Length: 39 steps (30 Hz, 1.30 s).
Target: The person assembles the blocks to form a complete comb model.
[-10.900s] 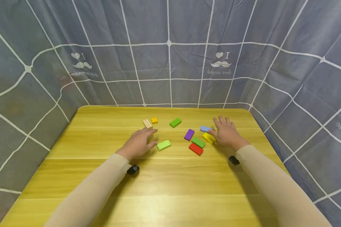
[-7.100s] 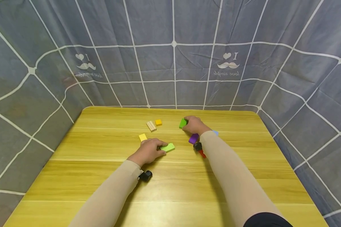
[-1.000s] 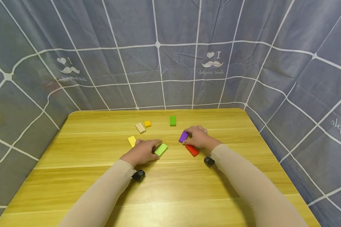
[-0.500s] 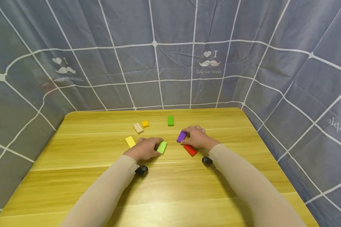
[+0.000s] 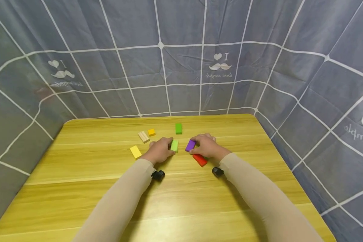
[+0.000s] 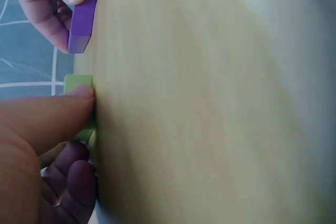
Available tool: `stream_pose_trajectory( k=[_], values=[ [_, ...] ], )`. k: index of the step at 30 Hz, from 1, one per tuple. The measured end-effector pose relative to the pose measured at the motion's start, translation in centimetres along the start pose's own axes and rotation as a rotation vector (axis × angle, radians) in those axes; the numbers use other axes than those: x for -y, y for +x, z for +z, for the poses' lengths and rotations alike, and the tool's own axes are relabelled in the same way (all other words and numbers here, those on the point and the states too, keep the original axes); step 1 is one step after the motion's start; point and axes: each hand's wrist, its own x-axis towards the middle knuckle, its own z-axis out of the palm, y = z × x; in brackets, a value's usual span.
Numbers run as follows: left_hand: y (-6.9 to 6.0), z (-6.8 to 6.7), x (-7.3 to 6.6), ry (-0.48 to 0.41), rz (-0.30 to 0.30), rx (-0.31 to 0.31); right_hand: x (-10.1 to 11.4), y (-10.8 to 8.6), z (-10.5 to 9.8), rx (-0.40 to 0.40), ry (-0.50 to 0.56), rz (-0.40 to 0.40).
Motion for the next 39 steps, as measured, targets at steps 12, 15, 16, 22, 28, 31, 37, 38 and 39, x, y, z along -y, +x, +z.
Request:
stream_pose_trajectory(
  k=[12, 15, 16, 22, 28, 31, 37, 38, 39],
  values=[
    [1.8, 0.2, -0.5, -0.072, -0.028, -0.066, 0.2, -0.1, -0.2, 0.013, -0.002, 0.010],
    [2.1, 0.3, -0.6, -0.084, -0.031, -0.078, 0.3, -0.1, -0.2, 0.015, -0.008, 0.013],
    [2.1, 0.3, -0.6, -0.088, -0.032, -0.082, 0.3, -0.1, -0.2, 0.013, -0.012, 0.012],
    [2.5, 0.5, -0.8, -0.104, -0.046, -0.097, 0.5, -0.3, -0.3, 0.005, -0.019, 0.016],
    [2.4, 0.6, -1.2, -0.111, -0.074, -0.107, 0.5, -0.3, -0.2, 0.004, -0.021, 0.019],
    [2.6, 0.7, -1.2, -0.105, -0.085, -0.115, 0.5, -0.3, -0.2, 0.004, -0.022, 0.021],
    [2.8, 0.9, -1.3, -0.094, -0.095, -0.127, 0.4, -0.2, -0.1, 0.002, -0.028, 0.033],
    [2.8, 0.9, -1.3, -0.095, -0.098, -0.128, 0.4, -0.2, -0.1, 0.002, -0.027, 0.033],
    [2.8, 0.9, -1.3, -0.095, -0.101, -0.128, 0.5, -0.2, -0.1, 0.002, -0.025, 0.033]
  ],
)
